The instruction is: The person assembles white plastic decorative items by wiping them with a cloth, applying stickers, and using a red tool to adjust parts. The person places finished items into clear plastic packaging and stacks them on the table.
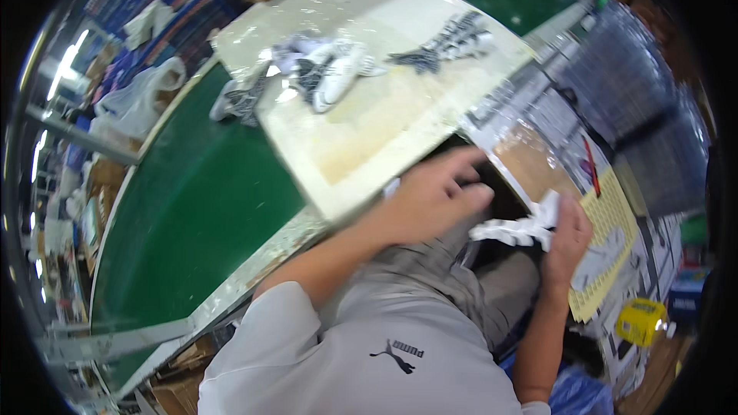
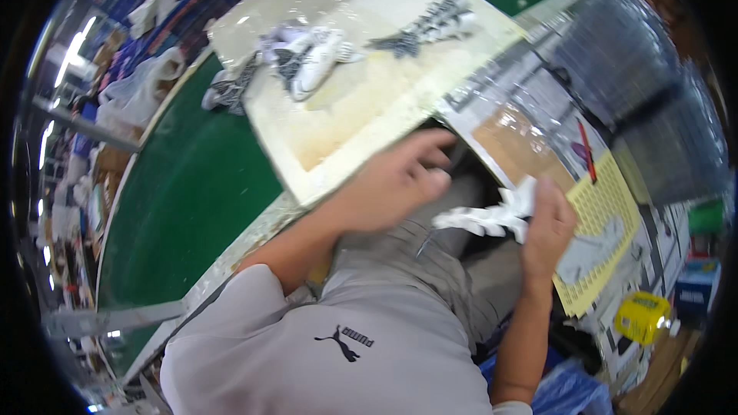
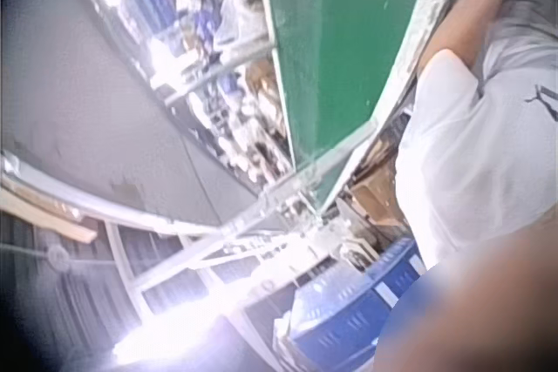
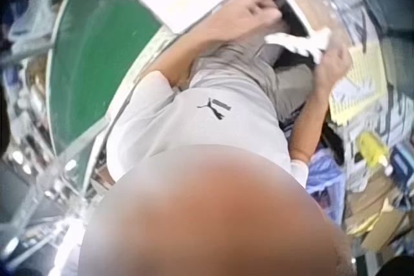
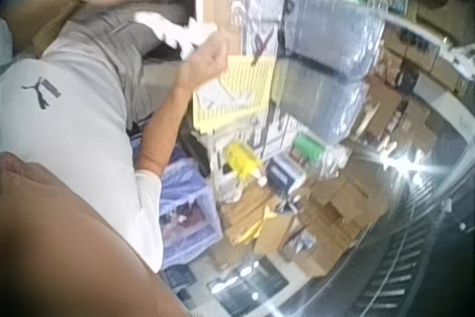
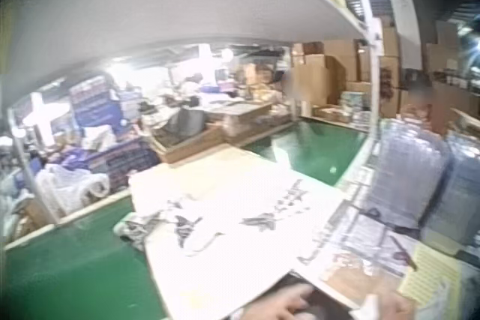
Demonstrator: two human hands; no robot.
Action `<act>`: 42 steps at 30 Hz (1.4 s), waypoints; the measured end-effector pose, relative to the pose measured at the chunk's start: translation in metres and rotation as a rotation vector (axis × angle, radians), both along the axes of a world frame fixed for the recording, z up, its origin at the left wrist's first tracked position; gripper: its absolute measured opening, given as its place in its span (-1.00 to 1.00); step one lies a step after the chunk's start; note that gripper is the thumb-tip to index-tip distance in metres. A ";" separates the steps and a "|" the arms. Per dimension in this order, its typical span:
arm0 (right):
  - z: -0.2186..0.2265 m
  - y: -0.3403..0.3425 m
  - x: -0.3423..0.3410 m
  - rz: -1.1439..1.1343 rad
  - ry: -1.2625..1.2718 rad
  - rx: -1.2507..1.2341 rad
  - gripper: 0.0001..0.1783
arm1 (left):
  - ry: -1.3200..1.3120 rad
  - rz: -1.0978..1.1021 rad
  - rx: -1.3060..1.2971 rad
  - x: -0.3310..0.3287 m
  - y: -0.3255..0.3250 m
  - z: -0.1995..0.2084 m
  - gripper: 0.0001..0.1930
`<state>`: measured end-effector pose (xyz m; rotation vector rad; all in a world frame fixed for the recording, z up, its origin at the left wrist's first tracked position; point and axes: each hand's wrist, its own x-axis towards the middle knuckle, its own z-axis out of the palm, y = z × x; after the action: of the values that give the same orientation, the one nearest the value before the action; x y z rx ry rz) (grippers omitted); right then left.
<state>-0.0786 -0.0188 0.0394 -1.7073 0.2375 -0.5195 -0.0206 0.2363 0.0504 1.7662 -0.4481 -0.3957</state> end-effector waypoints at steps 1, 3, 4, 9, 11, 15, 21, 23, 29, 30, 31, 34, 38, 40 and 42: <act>0.001 0.001 0.002 -0.092 -0.010 0.031 -0.59 | -0.100 0.216 0.048 0.002 0.035 0.003 -0.45; 0.000 -0.007 0.000 -0.052 0.003 0.192 -0.57 | -0.470 0.612 0.327 0.033 0.114 0.008 -0.42; -0.001 -0.013 -0.002 0.013 0.019 0.172 -0.57 | -0.683 0.765 0.587 0.051 0.152 0.012 -0.43; -0.015 -0.019 -0.011 0.282 0.119 0.030 -0.60 | -0.520 0.885 1.249 0.131 0.296 0.014 -0.15; -0.020 -0.017 -0.015 0.330 0.154 0.018 -0.61 | -0.416 0.817 1.289 0.146 0.324 0.011 -0.09; -0.021 -0.020 -0.021 0.275 0.094 0.041 -0.61 | -0.313 0.728 1.176 0.159 0.338 0.006 -0.18; -0.026 -0.017 -0.015 0.316 0.209 0.092 -0.60 | -0.483 0.817 1.304 0.167 0.302 0.004 -0.41; -0.026 -0.012 -0.010 0.332 0.184 0.111 -0.62 | -0.487 0.825 1.274 0.166 0.289 0.008 -0.51; -0.019 -0.003 -0.002 0.352 0.161 0.033 -0.63 | -0.404 0.777 1.259 0.186 0.252 0.031 -0.34; -0.019 -0.003 -0.003 0.358 0.163 0.034 -0.63 | -0.298 0.751 1.137 0.191 0.251 0.034 -0.21; -0.019 -0.004 -0.005 0.355 0.152 0.019 -0.63 | -0.197 0.816 0.990 0.195 0.254 0.035 -0.17; -0.016 -0.009 -0.013 0.321 0.156 0.019 -0.62 | -0.107 0.960 0.833 0.201 0.296 0.024 -0.11; -0.007 -0.016 -0.022 0.272 0.151 0.018 -0.64 | 0.004 1.007 1.344 0.199 0.408 -0.035 -0.12; -0.003 -0.017 -0.023 0.274 0.139 -0.011 -0.66 | -0.076 0.957 1.257 0.207 0.452 -0.081 -0.09; -0.002 -0.015 -0.020 0.339 0.198 0.054 -0.73 | -0.296 0.926 1.181 0.225 0.483 -0.109 -0.34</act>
<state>-0.0990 -0.0341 0.0376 -1.7025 0.0982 -0.0928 0.2046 0.7191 -0.0589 2.9239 0.5744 0.3783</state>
